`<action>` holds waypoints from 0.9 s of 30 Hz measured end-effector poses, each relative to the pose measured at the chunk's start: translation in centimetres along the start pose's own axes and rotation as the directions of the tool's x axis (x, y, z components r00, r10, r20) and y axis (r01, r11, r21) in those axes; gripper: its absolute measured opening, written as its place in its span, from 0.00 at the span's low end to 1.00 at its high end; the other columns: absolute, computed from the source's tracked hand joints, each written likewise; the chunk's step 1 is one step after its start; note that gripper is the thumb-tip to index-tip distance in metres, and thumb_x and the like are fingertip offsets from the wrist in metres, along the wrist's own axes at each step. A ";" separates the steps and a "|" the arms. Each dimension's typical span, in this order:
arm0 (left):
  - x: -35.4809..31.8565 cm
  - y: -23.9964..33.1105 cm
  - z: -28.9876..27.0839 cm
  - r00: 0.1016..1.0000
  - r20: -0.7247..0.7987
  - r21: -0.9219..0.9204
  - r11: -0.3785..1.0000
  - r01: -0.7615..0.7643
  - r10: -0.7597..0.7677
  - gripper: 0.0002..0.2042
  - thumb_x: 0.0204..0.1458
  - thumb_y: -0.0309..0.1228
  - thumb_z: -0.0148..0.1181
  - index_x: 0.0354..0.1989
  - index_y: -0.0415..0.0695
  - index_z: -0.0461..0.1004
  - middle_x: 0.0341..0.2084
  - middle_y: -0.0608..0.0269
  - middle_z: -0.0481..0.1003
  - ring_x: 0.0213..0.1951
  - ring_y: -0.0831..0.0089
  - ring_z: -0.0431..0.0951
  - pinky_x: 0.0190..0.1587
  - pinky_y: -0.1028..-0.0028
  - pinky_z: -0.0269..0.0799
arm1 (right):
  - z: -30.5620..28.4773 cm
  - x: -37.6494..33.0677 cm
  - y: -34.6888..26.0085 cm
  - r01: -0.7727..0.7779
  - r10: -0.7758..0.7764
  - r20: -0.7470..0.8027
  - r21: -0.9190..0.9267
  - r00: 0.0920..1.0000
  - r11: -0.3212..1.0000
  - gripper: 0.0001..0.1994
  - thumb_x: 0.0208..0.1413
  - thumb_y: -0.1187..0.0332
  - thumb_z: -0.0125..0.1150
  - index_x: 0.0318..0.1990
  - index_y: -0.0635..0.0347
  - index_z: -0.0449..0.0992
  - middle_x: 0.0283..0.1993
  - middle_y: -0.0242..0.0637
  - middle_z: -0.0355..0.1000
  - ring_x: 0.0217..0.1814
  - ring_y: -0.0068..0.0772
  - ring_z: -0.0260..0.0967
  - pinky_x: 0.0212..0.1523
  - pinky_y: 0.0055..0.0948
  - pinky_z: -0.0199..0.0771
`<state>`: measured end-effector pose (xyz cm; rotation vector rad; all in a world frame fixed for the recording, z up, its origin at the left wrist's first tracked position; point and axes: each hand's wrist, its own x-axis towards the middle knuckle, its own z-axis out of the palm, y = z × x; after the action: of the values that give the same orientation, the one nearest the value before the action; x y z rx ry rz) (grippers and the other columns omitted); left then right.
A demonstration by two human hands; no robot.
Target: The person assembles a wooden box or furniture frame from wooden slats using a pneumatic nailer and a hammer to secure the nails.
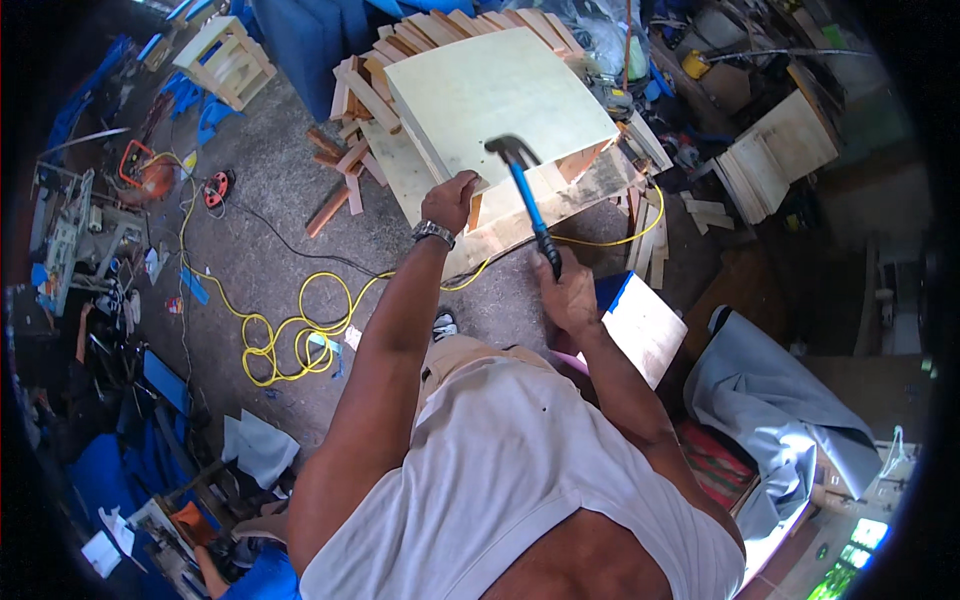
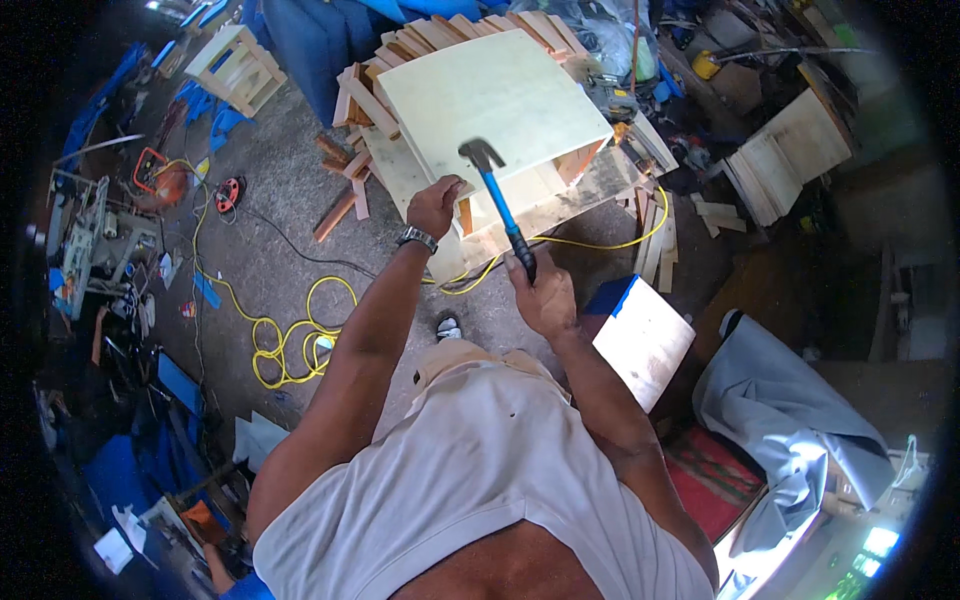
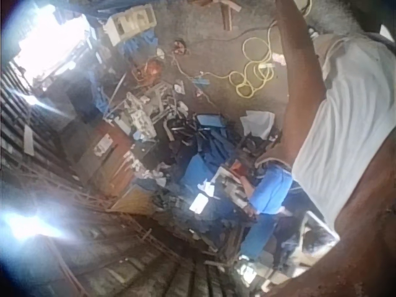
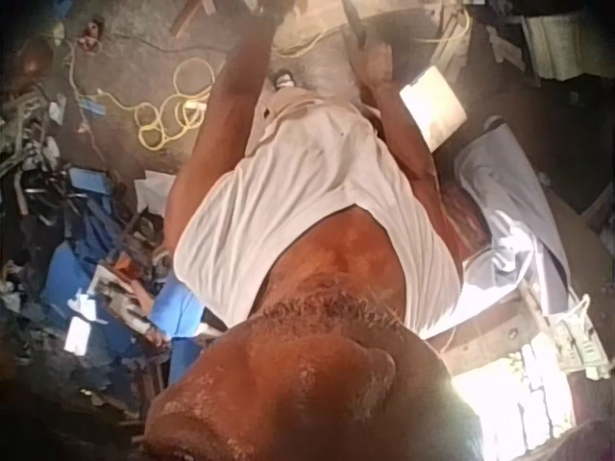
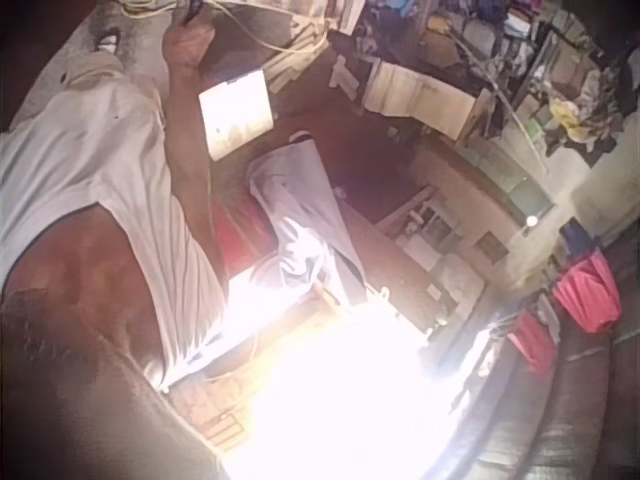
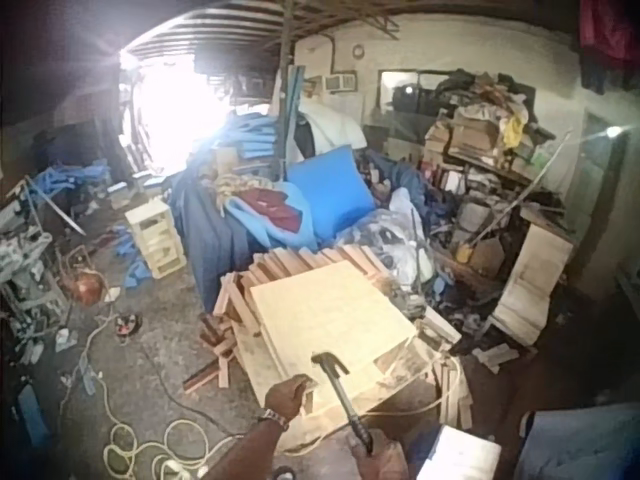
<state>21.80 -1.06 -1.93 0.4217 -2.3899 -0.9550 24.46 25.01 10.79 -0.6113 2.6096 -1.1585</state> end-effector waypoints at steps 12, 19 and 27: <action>-0.4 -0.7 0.5 0.999 -0.042 -0.051 0.998 -0.024 0.022 0.09 0.61 0.39 0.54 0.46 0.55 0.76 0.35 0.56 0.81 0.37 0.53 0.81 0.39 0.59 0.77 | 0.8 2.0 -0.9 0.001 0.015 0.085 -0.190 0.996 0.982 0.24 0.62 0.49 0.55 0.38 0.68 0.73 0.31 0.62 0.74 0.36 0.67 0.75 0.36 0.56 0.74; -0.3 -0.4 0.3 0.999 -0.040 -0.044 0.999 0.014 -0.016 0.08 0.61 0.37 0.55 0.46 0.54 0.76 0.34 0.57 0.81 0.37 0.54 0.82 0.39 0.59 0.77 | 1.9 3.2 0.3 0.038 -0.015 0.064 -0.367 0.998 0.929 0.24 0.62 0.49 0.55 0.37 0.67 0.74 0.32 0.64 0.74 0.39 0.65 0.75 0.37 0.55 0.74; -3.7 -3.5 0.6 0.836 -0.220 -0.534 0.779 0.328 -0.503 0.08 0.60 0.32 0.54 0.41 0.42 0.75 0.27 0.55 0.79 0.28 0.58 0.79 0.35 0.64 0.74 | -9.0 3.1 -10.0 0.700 -0.488 -0.550 0.281 0.678 0.656 0.12 0.65 0.61 0.53 0.41 0.62 0.73 0.22 0.31 0.67 0.19 0.21 0.63 0.20 0.21 0.61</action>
<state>24.79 -1.52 -6.10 0.8782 -1.6752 -1.4826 21.32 23.50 24.12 -1.3136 2.2890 -2.3004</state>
